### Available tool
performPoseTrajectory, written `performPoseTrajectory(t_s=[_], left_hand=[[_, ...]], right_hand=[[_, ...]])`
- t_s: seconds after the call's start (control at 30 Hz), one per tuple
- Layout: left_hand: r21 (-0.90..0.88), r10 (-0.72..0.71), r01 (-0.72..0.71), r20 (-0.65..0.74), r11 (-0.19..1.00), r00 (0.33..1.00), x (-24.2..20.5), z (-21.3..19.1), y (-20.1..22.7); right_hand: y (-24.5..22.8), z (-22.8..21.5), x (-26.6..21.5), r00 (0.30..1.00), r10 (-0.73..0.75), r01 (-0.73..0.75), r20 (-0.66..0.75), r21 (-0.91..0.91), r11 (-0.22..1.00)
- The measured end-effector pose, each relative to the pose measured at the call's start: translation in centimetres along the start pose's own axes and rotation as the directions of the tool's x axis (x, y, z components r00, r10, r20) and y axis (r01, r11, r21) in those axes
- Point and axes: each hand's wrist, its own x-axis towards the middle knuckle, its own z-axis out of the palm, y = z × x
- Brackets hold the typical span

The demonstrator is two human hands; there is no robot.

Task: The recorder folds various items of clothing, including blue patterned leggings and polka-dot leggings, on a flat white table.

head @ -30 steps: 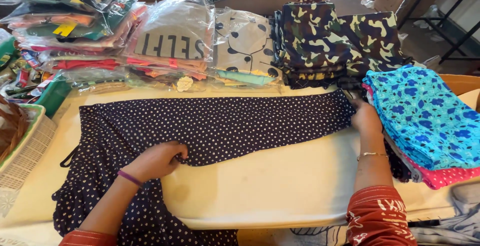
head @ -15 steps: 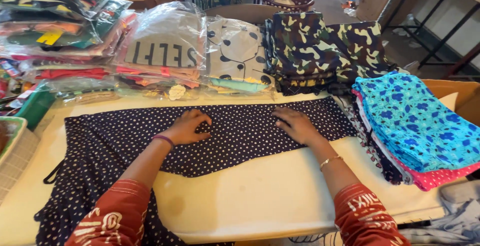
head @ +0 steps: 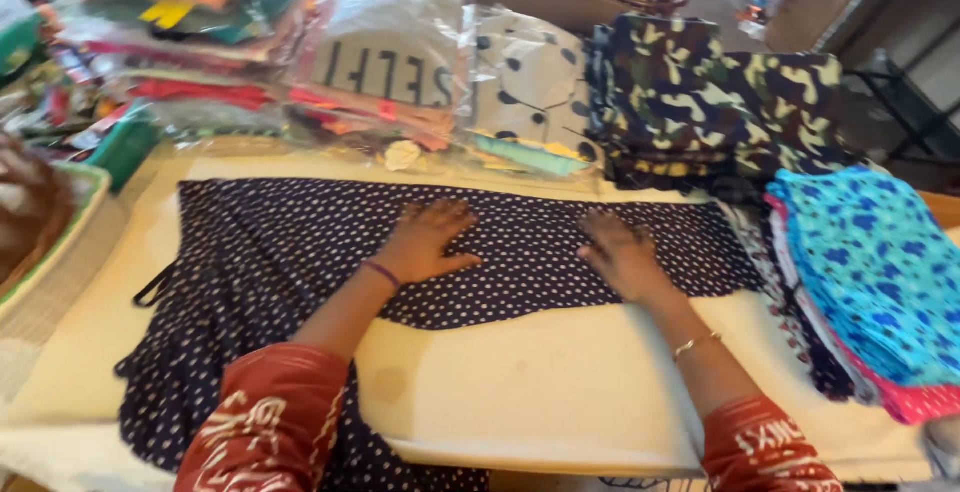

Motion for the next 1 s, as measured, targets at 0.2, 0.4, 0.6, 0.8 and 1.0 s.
performPoseTrajectory(t_s=[0.2, 0.4, 0.6, 0.8, 1.0], left_hand=[[-0.121, 0.336, -0.324, 0.100, 0.938, 0.937, 0.2, 0.0, 3.5], [0.025, 0.026, -0.029, 0.115, 0.999, 0.993, 0.9, -0.3, -3.5], [0.073, -0.308, 0.312, -0.059, 0.947, 0.949, -1.6, -1.1, -11.6], [0.079, -0.435, 0.466, -0.252, 0.881, 0.865, -0.9, 0.3, -10.7], [-0.084, -0.023, 0.000, -0.268, 0.996, 0.963, 0.7, 0.9, -5.0]], right_hand=[[-4.3, -0.6, -0.1, 0.882, -0.465, 0.452, 0.076, 0.142, 0.881], [8.2, 1.0, 1.7, 1.000, 0.005, -0.006, -0.027, -0.057, 0.998], [14.2, 2.2, 1.2, 0.943, 0.324, -0.328, -0.070, -0.046, 0.944], [10.7, 1.8, 1.1, 0.933, 0.292, -0.304, -0.209, -0.026, 0.952], [12.9, 2.0, 3.9, 0.893, 0.144, -0.128, -0.427, 0.066, 0.990]])
